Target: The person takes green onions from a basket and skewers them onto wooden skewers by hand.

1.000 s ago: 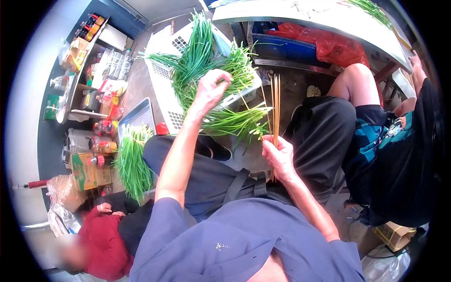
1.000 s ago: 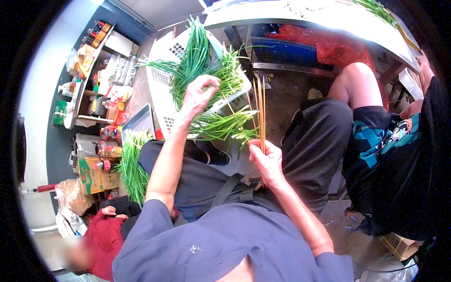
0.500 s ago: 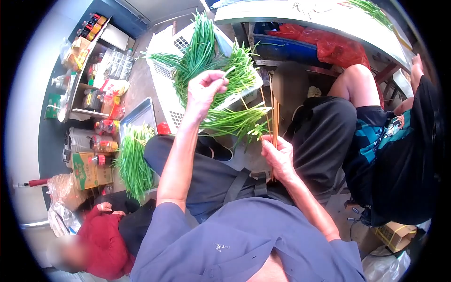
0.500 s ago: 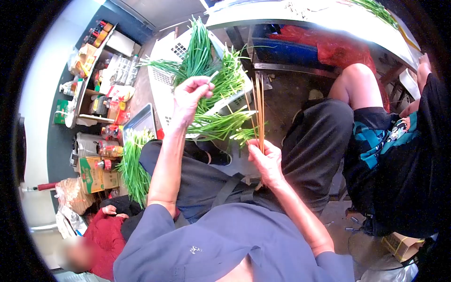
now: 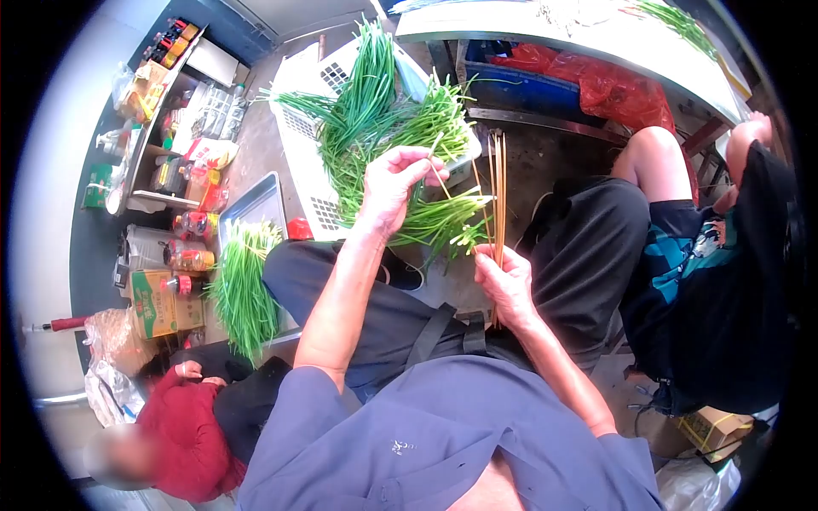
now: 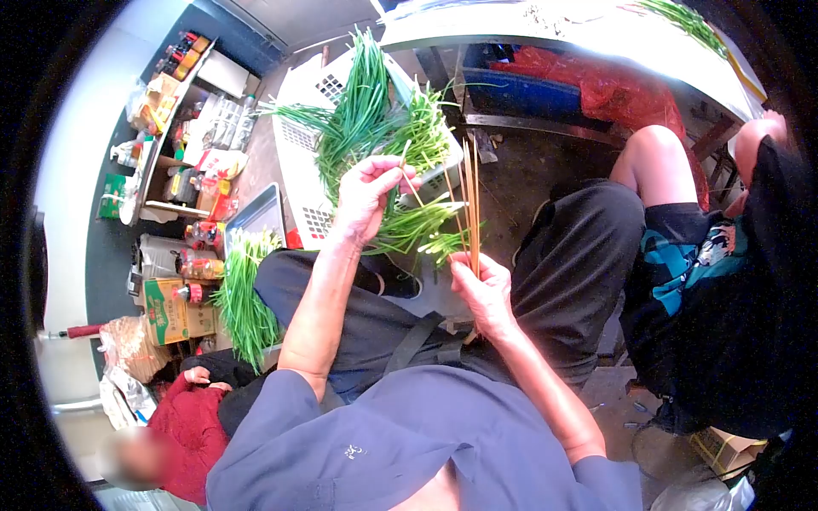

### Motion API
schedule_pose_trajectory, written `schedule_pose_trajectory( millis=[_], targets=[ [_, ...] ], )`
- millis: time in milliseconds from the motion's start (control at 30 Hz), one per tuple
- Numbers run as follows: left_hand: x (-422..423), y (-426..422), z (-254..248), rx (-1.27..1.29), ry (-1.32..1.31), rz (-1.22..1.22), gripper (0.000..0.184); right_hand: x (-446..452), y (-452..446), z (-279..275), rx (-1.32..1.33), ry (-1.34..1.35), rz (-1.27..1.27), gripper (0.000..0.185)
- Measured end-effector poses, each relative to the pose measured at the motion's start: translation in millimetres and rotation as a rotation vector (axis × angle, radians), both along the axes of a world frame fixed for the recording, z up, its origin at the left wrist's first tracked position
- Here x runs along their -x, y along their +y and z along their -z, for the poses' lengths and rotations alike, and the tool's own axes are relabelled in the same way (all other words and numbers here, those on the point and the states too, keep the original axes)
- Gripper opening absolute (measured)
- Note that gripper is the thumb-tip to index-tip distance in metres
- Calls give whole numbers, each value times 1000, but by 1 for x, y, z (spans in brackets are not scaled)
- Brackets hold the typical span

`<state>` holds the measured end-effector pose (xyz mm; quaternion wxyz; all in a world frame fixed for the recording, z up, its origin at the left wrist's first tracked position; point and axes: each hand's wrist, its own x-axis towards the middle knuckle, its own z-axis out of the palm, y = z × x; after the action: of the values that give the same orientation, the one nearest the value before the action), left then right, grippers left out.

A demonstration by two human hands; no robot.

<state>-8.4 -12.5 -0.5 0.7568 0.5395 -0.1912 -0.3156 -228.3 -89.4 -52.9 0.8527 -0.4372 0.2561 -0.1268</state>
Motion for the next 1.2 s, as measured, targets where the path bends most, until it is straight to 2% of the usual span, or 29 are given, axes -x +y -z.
schedule_pose_trajectory(
  millis=[433,667,833,900,967,1033,1100,1133,1200],
  targets=[
    [9,-2,4,15,-165,-39,9,3,0,3,-33,8,6,20],
    [-4,6,-3,-81,81,110,12,2,-1,0,-17,9,3,17],
    [-9,8,-2,-162,57,206,14,4,-1,3,0,59,-10,17],
    [2,10,-4,-327,-158,333,12,2,0,-2,-8,47,4,17],
    [14,11,1,-351,-8,304,7,3,1,-3,-18,36,15,17],
    [15,12,-6,-351,-50,351,9,2,1,1,-19,49,23,16],
    [9,9,-12,-301,-239,365,9,2,0,-3,-19,52,18,16],
    [4,6,-20,-433,-278,292,10,1,-1,-4,-18,51,20,16],
    [-24,0,-2,-399,-403,117,13,-2,-3,-4,-20,20,36,16]
  ],
)
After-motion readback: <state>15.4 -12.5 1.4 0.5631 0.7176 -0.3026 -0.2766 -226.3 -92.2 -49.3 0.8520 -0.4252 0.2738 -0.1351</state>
